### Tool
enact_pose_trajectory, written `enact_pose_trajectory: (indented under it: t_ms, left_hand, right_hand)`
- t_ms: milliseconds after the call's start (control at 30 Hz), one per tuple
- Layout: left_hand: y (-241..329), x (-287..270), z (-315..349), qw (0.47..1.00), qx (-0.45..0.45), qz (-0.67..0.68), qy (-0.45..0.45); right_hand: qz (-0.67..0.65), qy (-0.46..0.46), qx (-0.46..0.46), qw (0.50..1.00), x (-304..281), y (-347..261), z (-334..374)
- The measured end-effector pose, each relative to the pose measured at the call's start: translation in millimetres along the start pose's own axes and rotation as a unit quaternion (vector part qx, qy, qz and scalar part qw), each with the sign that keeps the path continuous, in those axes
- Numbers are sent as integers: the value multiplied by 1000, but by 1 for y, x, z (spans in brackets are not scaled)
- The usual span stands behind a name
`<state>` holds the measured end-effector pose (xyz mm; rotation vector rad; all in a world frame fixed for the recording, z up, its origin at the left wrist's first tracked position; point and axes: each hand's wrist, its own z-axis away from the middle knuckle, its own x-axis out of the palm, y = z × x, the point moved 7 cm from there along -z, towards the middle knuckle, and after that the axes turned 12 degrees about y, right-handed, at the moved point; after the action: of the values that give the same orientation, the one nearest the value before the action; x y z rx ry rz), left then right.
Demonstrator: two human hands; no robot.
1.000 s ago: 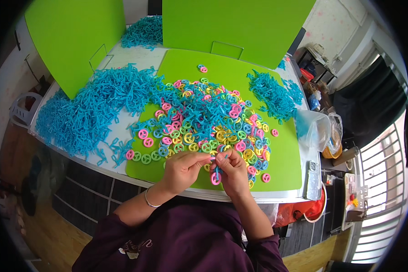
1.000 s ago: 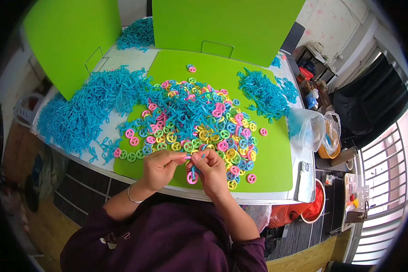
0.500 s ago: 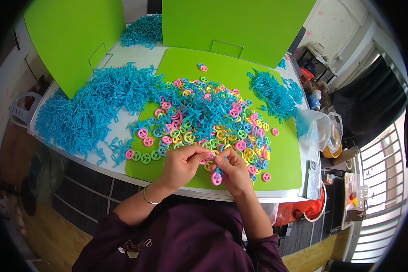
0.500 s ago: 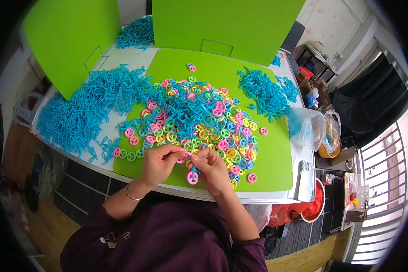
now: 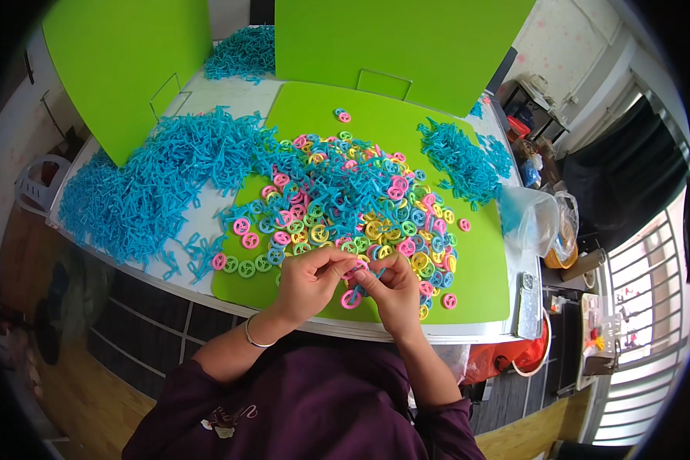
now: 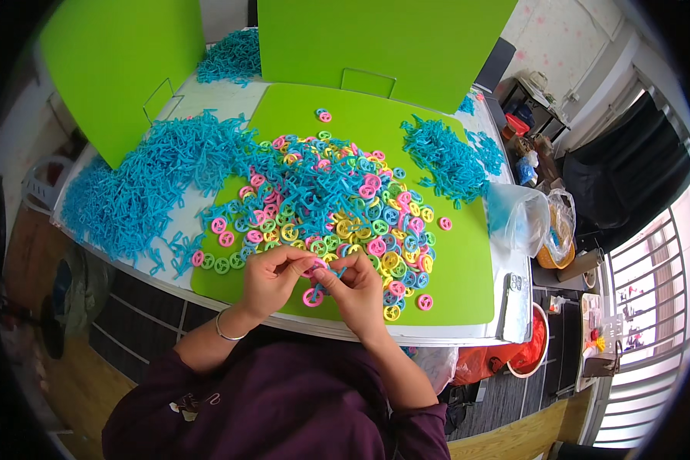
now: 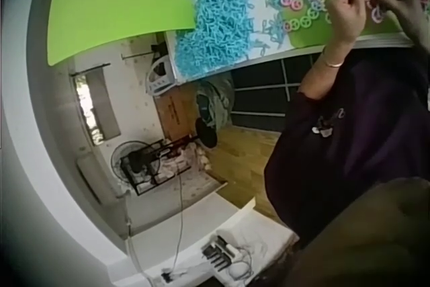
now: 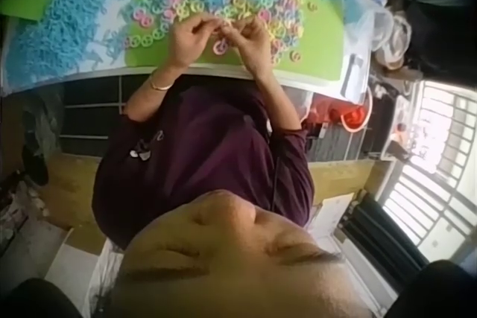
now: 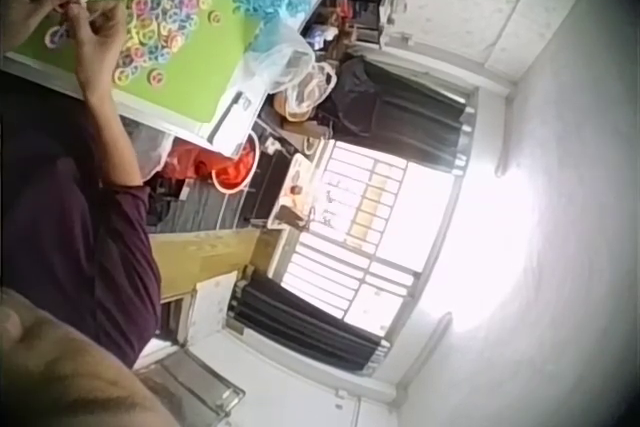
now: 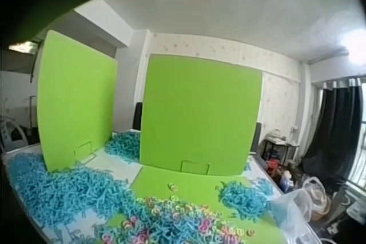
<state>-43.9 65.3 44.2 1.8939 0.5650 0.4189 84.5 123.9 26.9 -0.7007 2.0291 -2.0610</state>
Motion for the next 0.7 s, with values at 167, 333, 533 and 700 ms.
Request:
enact_pose_trajectory:
  t_ms: [167,333,533,700]
  left_hand:
    - [11,-4,2,995,95,-2,24]
    - [-3,3,1,995,-2,95,-37]
    - [-4,-1,-7,982,-72,171,18]
    - [-12,-14,-10,992,-62,104,25]
  right_hand:
    - [-41,27,73,996,-2,-1,0]
    - [-97,-28,22,995,-7,1,3]
    - [41,-14,-41,998,-34,-34,35]
    - [436,-142,1,889,-99,-73,85]
